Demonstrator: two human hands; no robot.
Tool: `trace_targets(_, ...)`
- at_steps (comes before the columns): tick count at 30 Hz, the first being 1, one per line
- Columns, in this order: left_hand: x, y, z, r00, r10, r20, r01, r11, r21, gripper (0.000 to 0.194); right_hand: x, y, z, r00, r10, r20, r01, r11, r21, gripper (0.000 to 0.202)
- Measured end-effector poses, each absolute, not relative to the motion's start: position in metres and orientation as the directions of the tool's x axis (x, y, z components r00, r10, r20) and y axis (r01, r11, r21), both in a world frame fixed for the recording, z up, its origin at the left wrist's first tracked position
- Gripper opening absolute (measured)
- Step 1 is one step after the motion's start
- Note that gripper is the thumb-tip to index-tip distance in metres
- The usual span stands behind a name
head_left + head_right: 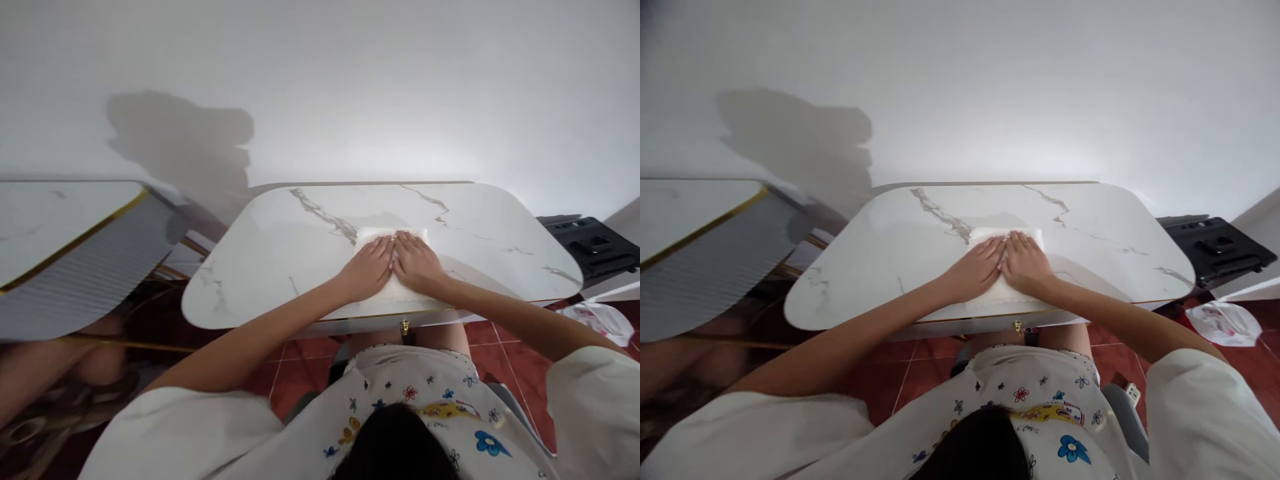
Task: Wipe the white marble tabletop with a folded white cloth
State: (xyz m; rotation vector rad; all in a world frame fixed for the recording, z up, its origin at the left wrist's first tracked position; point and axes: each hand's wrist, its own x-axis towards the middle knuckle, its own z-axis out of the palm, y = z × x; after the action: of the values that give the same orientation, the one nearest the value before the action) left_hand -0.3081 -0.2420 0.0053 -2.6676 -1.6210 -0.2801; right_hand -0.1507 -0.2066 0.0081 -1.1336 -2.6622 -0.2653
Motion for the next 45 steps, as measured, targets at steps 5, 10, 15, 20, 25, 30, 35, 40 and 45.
trace_targets(5,-0.399,-0.299,0.015,0.295,0.951,0.092,0.945,-0.304,0.120,0.059,-0.257,-0.250,0.010,-0.777,0.559,0.288,0.595,0.802,0.047,0.055)
trace_targets(10,-0.475,-0.355,0.017,0.058,0.994,0.092,0.961,-0.080,0.265,0.062,-0.345,-0.291,0.008,-0.836,0.471,0.281,0.488,0.873,-0.009,0.056)
trace_targets(15,-0.536,-0.373,0.006,-0.165,0.973,0.161,0.850,0.058,0.524,0.052,-0.407,-0.305,0.008,-0.844,0.442,0.304,0.435,0.896,-0.095,0.054)
trace_targets(20,-0.573,-0.345,-0.009,-0.294,0.905,0.306,0.828,0.081,0.555,0.052,-0.449,-0.287,0.010,-0.822,0.488,0.293,0.461,0.873,-0.159,0.055)
trace_targets(25,-0.600,-0.301,-0.015,-0.289,0.893,0.345,0.800,0.027,0.599,0.052,-0.474,-0.253,0.011,-0.780,0.541,0.315,0.518,0.840,-0.161,0.055)
trace_targets(30,-0.617,-0.249,-0.012,-0.251,0.903,0.348,0.792,-0.015,0.610,0.050,-0.491,-0.209,0.011,-0.717,0.591,0.369,0.572,0.802,-0.173,0.049)
trace_targets(35,-0.630,-0.193,-0.006,-0.165,0.930,0.329,0.825,-0.052,0.562,0.049,-0.504,-0.159,0.006,-0.650,0.631,0.424,0.623,0.762,-0.178,0.046)
trace_targets(40,-0.636,-0.144,-0.001,-0.094,0.936,0.338,0.842,-0.107,0.529,0.053,-0.513,-0.113,0.004,-0.599,0.676,0.429,0.672,0.716,-0.190,0.045)
trace_targets(45,-0.630,-0.105,0.006,-0.113,0.935,0.338,0.850,-0.085,0.519,0.051,-0.512,-0.075,0.006,-0.580,0.706,0.407,0.700,0.687,-0.195,0.046)
